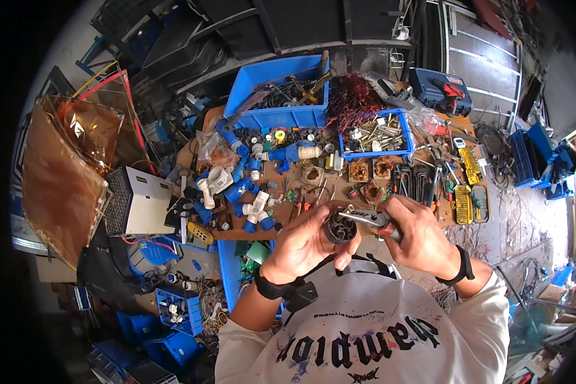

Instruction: The person uses a pair of pliers to manipulate a small, black, cylindrical mechanical component held in their left hand. They repeatedly squeeze the pliers and rotate the object, focusing on the internal structure of the component. The task involves precise hand coordination to adjust or inspect the part within a cluttered workshop environment.

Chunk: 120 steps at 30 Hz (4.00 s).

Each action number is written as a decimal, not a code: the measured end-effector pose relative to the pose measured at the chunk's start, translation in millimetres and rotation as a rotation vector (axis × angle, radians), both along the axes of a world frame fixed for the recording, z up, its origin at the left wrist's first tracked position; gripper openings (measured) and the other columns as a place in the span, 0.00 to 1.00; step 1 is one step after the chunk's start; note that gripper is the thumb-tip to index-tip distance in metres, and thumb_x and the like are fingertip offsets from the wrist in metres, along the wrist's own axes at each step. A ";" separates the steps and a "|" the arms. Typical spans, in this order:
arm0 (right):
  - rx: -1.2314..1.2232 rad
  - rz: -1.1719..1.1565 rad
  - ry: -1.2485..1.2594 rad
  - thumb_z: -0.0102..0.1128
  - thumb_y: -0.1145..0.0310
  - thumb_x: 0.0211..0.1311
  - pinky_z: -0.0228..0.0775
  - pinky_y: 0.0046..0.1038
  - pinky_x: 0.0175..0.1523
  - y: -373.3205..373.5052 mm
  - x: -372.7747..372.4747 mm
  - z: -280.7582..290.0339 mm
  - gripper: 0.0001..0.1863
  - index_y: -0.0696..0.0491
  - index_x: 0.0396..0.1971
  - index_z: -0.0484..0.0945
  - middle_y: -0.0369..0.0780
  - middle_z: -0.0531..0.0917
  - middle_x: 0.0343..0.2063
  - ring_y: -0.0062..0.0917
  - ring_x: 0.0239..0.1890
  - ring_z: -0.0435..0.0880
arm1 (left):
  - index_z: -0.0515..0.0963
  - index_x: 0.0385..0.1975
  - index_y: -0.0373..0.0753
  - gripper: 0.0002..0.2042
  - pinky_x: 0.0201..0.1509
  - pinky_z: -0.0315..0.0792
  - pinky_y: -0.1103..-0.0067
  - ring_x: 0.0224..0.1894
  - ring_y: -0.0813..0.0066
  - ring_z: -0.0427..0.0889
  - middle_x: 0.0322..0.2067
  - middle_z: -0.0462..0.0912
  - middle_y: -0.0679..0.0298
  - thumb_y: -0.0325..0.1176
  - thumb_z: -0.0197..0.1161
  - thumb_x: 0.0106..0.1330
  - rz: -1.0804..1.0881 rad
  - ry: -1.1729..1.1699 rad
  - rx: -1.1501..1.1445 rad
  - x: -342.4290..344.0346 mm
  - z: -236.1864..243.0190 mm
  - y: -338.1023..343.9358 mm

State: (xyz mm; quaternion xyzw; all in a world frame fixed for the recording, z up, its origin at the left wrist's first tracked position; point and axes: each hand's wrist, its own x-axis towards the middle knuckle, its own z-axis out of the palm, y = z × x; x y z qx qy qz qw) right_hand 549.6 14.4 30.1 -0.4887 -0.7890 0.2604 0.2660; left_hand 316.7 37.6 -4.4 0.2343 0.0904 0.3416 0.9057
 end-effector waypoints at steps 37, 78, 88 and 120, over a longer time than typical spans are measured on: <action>0.081 0.014 -0.034 0.63 0.80 0.44 0.72 0.42 0.37 6.6 4.9 7.6 0.20 0.58 0.41 0.73 0.47 0.78 0.31 0.46 0.35 0.79 | 0.66 0.58 0.31 0.27 0.29 0.70 0.79 0.25 0.77 0.72 0.35 0.76 0.57 0.51 0.46 0.75 0.040 0.094 0.114 3.8 11.4 0.3; 0.157 0.041 -0.065 0.64 0.80 0.43 0.72 0.41 0.38 -3.7 1.4 8.8 0.19 0.58 0.39 0.72 0.46 0.77 0.31 0.46 0.35 0.79 | 0.71 0.49 0.28 0.37 0.26 0.66 0.82 0.18 0.78 0.71 0.21 0.73 0.63 0.64 0.36 0.72 -0.204 0.140 0.145 -3.4 -6.4 5.6; 0.154 -0.034 -0.038 0.60 0.83 0.39 0.70 0.39 0.36 -4.9 2.2 6.6 0.20 0.58 0.37 0.71 0.46 0.76 0.30 0.47 0.34 0.77 | 0.68 0.54 0.31 0.24 0.43 0.72 0.79 0.40 0.75 0.77 0.46 0.75 0.55 0.45 0.61 0.68 0.689 0.689 0.761 16.8 9.2 -28.8; 0.140 -0.006 -0.019 0.60 0.83 0.42 0.69 0.39 0.33 -6.2 5.4 10.9 0.18 0.57 0.37 0.72 0.47 0.76 0.29 0.45 0.31 0.78 | 0.69 0.49 0.31 0.28 0.27 0.64 0.83 0.22 0.78 0.71 0.28 0.72 0.63 0.55 0.43 0.72 0.016 0.216 0.144 2.3 19.2 -17.0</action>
